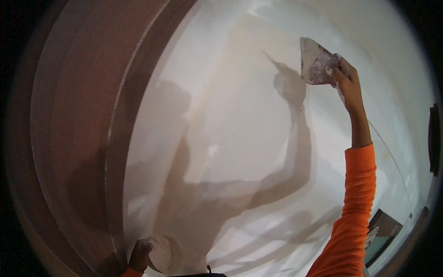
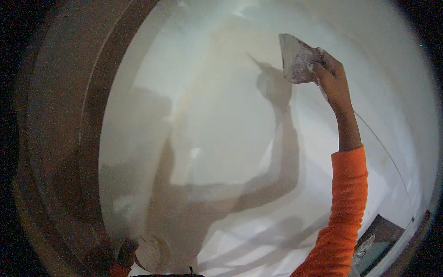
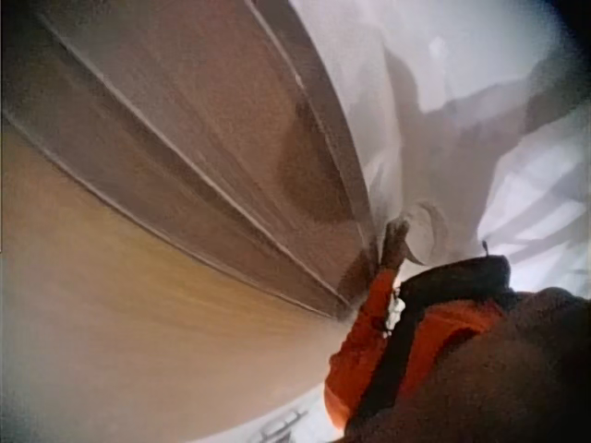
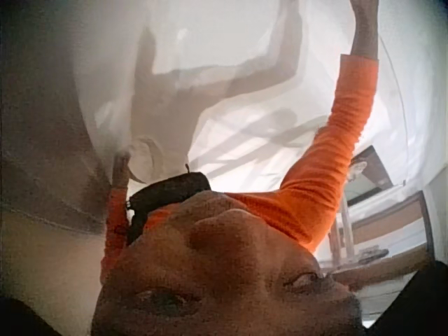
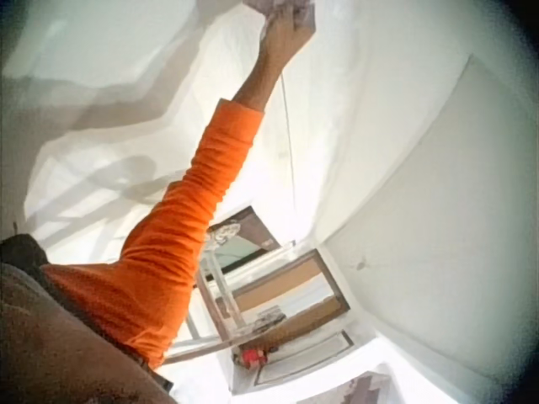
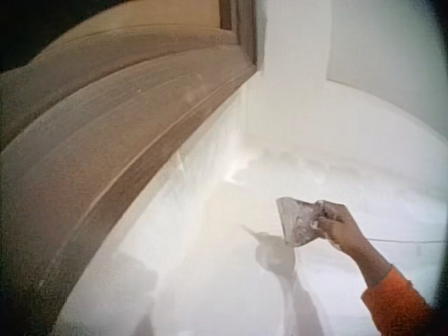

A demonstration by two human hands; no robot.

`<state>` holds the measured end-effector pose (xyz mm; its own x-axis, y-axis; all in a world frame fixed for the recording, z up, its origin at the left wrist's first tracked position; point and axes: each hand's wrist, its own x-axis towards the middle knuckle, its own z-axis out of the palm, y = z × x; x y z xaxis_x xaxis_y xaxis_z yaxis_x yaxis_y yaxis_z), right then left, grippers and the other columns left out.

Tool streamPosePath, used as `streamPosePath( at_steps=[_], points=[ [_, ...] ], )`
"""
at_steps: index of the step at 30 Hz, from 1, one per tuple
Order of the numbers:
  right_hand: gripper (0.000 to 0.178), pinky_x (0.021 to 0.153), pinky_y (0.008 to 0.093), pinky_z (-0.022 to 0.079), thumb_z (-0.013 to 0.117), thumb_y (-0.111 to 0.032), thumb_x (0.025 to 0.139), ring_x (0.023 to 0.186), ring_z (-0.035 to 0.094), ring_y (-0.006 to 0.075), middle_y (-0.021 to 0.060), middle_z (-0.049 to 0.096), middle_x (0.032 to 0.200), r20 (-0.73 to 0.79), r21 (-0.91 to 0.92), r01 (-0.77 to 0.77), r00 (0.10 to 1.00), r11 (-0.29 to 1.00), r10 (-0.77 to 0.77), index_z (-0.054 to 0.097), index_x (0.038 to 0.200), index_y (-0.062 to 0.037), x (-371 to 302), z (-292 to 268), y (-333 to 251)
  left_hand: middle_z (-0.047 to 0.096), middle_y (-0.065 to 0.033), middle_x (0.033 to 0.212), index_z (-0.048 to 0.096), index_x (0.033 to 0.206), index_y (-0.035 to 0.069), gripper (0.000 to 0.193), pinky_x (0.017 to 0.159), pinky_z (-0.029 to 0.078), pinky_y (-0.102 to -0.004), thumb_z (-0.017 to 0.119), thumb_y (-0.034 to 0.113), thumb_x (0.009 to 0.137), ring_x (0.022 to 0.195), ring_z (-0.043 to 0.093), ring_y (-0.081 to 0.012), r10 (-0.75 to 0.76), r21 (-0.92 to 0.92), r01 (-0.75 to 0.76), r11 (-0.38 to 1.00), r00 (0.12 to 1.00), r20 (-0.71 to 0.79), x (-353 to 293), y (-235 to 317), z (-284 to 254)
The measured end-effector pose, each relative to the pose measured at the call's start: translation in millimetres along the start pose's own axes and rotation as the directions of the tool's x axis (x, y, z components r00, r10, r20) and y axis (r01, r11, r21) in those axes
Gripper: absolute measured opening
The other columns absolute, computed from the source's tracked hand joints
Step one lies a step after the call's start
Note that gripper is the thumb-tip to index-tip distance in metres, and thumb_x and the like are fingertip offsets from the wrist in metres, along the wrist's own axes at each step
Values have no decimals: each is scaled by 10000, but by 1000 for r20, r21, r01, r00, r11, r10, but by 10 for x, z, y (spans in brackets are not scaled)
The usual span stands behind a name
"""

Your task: The person applies drywall compound to a wall seam using a putty knife, repeatedly picking up compound from a container and smoothing it over the surface.

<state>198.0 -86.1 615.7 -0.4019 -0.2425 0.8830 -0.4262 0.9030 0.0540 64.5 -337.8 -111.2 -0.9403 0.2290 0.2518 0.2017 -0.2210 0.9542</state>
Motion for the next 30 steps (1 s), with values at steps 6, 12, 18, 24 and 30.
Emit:
streamPosePath(
  at_steps=[6,12,18,24,30],
  points=[
    [363,759,331,529,545,-254,937,791,668,225,130,680,922,-155,63,25,988,998,-15,582,1071,81,-1113,421,49,573,-117,1017,540,1095,-23,336,908,420,-340,542,267,925,953,541,-190,-76,-138,67,988,996,-56,136,480,-401],
    [292,715,313,511,587,-100,886,797,622,156,104,663,984,645,233,-528,712,816,277,586,1170,-30,-2978,2257,-433,589,-116,1133,537,1192,-9,396,954,428,-355,535,283,925,1051,576,-224,-412,-521,344,782,911,-18,-59,961,-885],
    [388,753,343,559,578,-143,918,910,658,241,126,643,1079,762,551,-833,480,-46,434,510,1261,25,-3532,2554,-312,579,-122,1204,531,1244,29,488,976,418,-370,454,409,948,1139,533,-229,-296,-489,299,820,951,85,-6,1607,-697],
    [355,892,364,526,514,-107,942,1054,605,191,97,609,1190,745,407,-863,503,300,438,550,1284,-17,-3141,2635,-321,591,-82,1122,549,1198,49,447,900,450,-320,481,416,951,1035,561,-177,18,-237,-58,970,986,-166,19,1989,-555],
    [317,777,341,511,583,-93,819,857,656,252,163,669,949,788,275,-464,610,842,79,619,1116,13,-2497,2720,-591,603,-54,1022,565,1149,45,401,847,456,-284,525,385,939,948,568,-139,-120,-555,-82,828,940,-318,209,2135,-506]
  ],
)
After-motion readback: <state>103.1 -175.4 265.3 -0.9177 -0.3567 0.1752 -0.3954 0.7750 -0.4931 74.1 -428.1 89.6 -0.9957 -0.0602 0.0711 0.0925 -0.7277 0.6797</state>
